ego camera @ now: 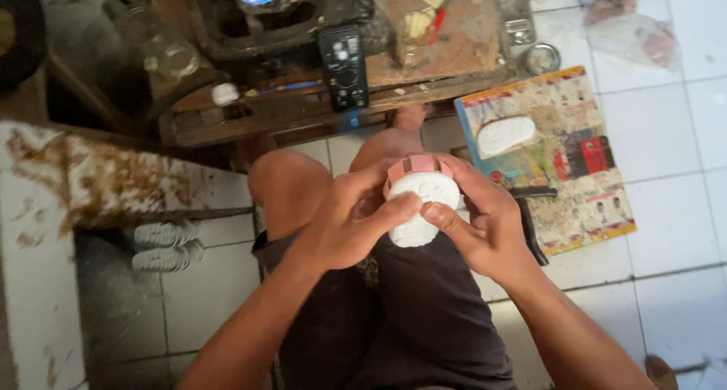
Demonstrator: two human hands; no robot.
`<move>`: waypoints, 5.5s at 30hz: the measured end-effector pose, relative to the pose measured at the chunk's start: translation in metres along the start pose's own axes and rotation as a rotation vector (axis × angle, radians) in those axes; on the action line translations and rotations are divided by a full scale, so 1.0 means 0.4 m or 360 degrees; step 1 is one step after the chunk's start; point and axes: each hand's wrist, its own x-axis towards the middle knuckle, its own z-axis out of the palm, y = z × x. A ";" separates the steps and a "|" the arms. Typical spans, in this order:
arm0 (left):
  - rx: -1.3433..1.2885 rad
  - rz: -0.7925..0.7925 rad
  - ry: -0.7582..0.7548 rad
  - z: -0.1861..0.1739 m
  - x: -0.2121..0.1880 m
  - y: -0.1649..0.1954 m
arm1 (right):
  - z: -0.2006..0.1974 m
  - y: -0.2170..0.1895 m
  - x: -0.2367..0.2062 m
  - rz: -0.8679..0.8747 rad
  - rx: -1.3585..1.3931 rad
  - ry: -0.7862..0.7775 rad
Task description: The person heats a white foam sole over a gas burner flame, then presses it onto a pink sandal upper and trims the excess foam around the edge with a knife. They repeat the heating, pressing, and trimming on another sandal and place the finished sandals on a board with a row of completed pink sandals.
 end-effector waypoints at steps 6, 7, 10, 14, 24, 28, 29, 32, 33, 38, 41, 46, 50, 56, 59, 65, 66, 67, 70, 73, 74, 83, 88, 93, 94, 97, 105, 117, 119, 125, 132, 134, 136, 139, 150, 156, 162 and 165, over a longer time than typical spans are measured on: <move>0.0087 0.0247 0.0184 0.023 -0.026 -0.003 | 0.023 -0.020 -0.006 -0.0131 -0.0170 -0.0112; 0.0241 0.0280 0.0193 0.021 -0.031 0.000 | 0.025 -0.025 -0.013 -0.0121 -0.0166 -0.0122; 0.0518 0.0421 0.0130 0.010 -0.041 0.009 | 0.027 -0.037 -0.037 -0.0005 -0.0099 -0.0137; 0.0317 0.0372 0.0049 0.021 -0.055 0.016 | 0.039 -0.036 -0.053 -0.0054 -0.0105 -0.0019; 0.0658 0.0615 0.0116 0.035 -0.052 0.018 | 0.026 -0.028 -0.076 0.0021 -0.0073 0.0026; 0.0460 0.0541 0.0009 0.023 -0.061 0.015 | 0.016 0.004 -0.065 -0.0099 -0.0254 -0.0059; 0.0536 0.0497 0.0041 0.023 -0.060 0.012 | 0.016 0.011 -0.062 -0.0067 -0.0165 -0.0093; 0.0487 0.0435 0.0131 0.025 -0.052 -0.003 | 0.021 0.025 -0.054 -0.0060 0.0063 -0.0209; 0.0395 0.0374 0.0208 0.026 -0.050 -0.009 | 0.029 0.030 -0.053 -0.0101 0.0134 -0.0248; 0.0117 0.0339 0.0467 0.050 -0.054 -0.051 | 0.057 0.059 -0.068 0.0116 -0.0019 -0.0122; 0.0162 0.0346 0.0524 0.067 -0.058 -0.071 | 0.056 0.084 -0.076 0.0261 0.0125 -0.0060; 0.0367 0.0378 0.0766 0.077 -0.037 -0.068 | 0.074 0.114 -0.055 0.0051 0.0016 0.0102; 0.0265 0.0470 0.0657 0.046 -0.024 -0.052 | 0.072 0.114 -0.011 0.0090 0.0087 -0.0047; 0.0283 0.0395 0.0728 0.062 -0.043 -0.072 | 0.015 0.068 -0.022 0.0312 -0.0013 -0.0360; 0.0329 0.0325 0.0782 0.095 -0.046 -0.076 | 0.016 0.061 -0.035 0.0424 0.0107 -0.0207; 0.0506 0.0436 0.0801 0.074 -0.025 -0.048 | 0.046 0.096 -0.022 0.0236 0.0320 -0.0127; 0.0197 0.0366 0.0752 0.061 -0.021 -0.048 | 0.052 0.103 -0.022 0.0168 0.0344 -0.0137; -0.0115 0.0280 0.0703 0.050 -0.020 -0.051 | 0.055 0.108 -0.023 0.0114 0.0372 -0.0153; -0.0609 0.0199 0.0645 0.047 -0.028 -0.070 | 0.042 0.117 -0.035 0.0456 0.0804 -0.0130; -0.0902 0.0272 0.0564 0.077 -0.036 -0.087 | 0.009 0.120 -0.052 0.0804 0.1209 -0.0106; -0.1014 0.0294 0.0507 0.091 -0.037 -0.088 | 0.000 0.118 -0.063 0.0770 0.1215 -0.0061; -0.0591 0.0158 0.0601 0.172 -0.087 -0.040 | 0.053 0.134 -0.171 -0.0666 -0.0840 0.0450; -0.0384 0.0384 0.0449 0.188 -0.102 -0.061 | 0.052 0.139 -0.207 -0.0756 -0.0881 0.0498; -0.0534 0.0413 0.0374 0.202 -0.090 -0.051 | 0.037 0.148 -0.255 -0.0728 -0.1049 0.0604; -0.0402 0.0470 0.0389 0.199 -0.086 -0.046 | 0.030 0.152 -0.265 -0.0706 -0.1062 0.0586; 0.0158 0.0602 0.0293 0.173 -0.084 -0.028 | 0.015 0.171 -0.288 -0.0593 -0.1067 0.0586; 0.0419 0.0614 0.0185 0.144 -0.094 -0.021 | 0.005 0.206 -0.309 -0.0655 -0.0963 0.0535; -0.0003 0.0436 0.0239 0.179 -0.131 -0.098 | 0.006 0.208 -0.317 -0.0599 -0.1100 0.0482; -0.0199 0.0414 0.0200 0.188 -0.128 -0.111 | -0.004 0.203 -0.308 -0.0635 -0.1095 0.0476; 0.0404 0.0517 0.0302 0.212 -0.111 -0.127 | -0.054 0.195 -0.298 -0.0681 -0.1152 0.0398; 0.0099 0.0339 0.0356 0.259 -0.016 -0.107 | -0.243 0.318 -0.294 -0.0056 -0.1178 0.0652; -0.0217 0.0180 0.0294 0.244 -0.013 -0.104 | -0.341 0.404 -0.259 0.0475 -0.0876 0.1020; -0.0238 0.0021 0.0285 0.232 -0.019 -0.113 | -0.449 0.491 -0.211 0.1098 -0.0931 0.1370; -0.0213 -0.0080 0.0298 0.231 -0.035 -0.140 | -0.548 0.561 -0.209 0.1006 -0.0938 0.1470; -0.0191 -0.0126 0.0244 0.232 -0.042 -0.176 | -0.686 0.558 -0.238 0.1208 -0.0924 0.1375; -0.0214 -0.0114 0.0244 0.239 -0.045 -0.176 | -0.691 0.599 -0.249 0.1407 -0.0638 0.1247; -0.0231 -0.0089 0.0227 0.233 -0.049 -0.180 | -0.571 0.595 -0.229 0.0809 0.0909 0.1399; -0.0204 -0.0117 0.0217 0.236 -0.044 -0.191 | -0.450 0.539 -0.179 0.0129 0.2214 0.1113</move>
